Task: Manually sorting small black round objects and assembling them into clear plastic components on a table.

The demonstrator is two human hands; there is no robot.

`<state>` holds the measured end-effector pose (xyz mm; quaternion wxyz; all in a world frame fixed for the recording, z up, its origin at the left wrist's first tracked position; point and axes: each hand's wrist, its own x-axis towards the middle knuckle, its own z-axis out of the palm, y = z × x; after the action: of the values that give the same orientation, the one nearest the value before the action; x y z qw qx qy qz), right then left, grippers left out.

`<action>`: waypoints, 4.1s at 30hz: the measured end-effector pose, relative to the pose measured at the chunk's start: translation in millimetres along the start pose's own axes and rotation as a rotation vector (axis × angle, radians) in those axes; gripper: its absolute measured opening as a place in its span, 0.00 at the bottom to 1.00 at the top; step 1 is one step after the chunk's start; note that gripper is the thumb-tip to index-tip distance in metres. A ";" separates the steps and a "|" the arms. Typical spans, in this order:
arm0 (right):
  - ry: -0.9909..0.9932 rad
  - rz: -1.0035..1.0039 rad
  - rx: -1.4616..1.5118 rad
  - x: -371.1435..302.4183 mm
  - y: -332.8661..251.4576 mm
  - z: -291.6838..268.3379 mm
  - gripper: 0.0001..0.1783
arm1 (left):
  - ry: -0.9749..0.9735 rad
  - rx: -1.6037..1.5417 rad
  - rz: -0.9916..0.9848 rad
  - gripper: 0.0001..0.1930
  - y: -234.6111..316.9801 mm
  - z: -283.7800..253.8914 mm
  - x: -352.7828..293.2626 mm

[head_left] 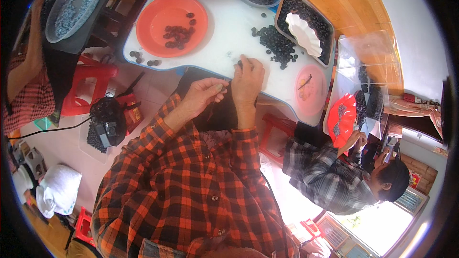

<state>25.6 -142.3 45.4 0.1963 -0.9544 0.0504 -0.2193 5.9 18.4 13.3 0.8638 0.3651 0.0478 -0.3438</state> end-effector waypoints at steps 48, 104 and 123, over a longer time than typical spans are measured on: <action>0.015 0.058 -0.007 -8.7 28.3 -14.5 0.07 | 0.002 -0.006 0.005 0.12 -6.0 -6.8 -3.3; -0.127 0.469 1.440 -37.6 -17.1 -36.1 0.09 | -0.078 -0.223 0.040 0.11 25.7 31.2 -6.1; -0.094 0.351 1.317 -36.3 -24.8 -42.2 0.09 | -0.029 -0.190 0.100 0.11 27.4 43.2 -9.0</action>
<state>-25.3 -127.7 75.7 0.7707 -0.6222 0.0517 -0.1273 9.1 8.4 64.2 0.9112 0.2783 0.0496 -0.2995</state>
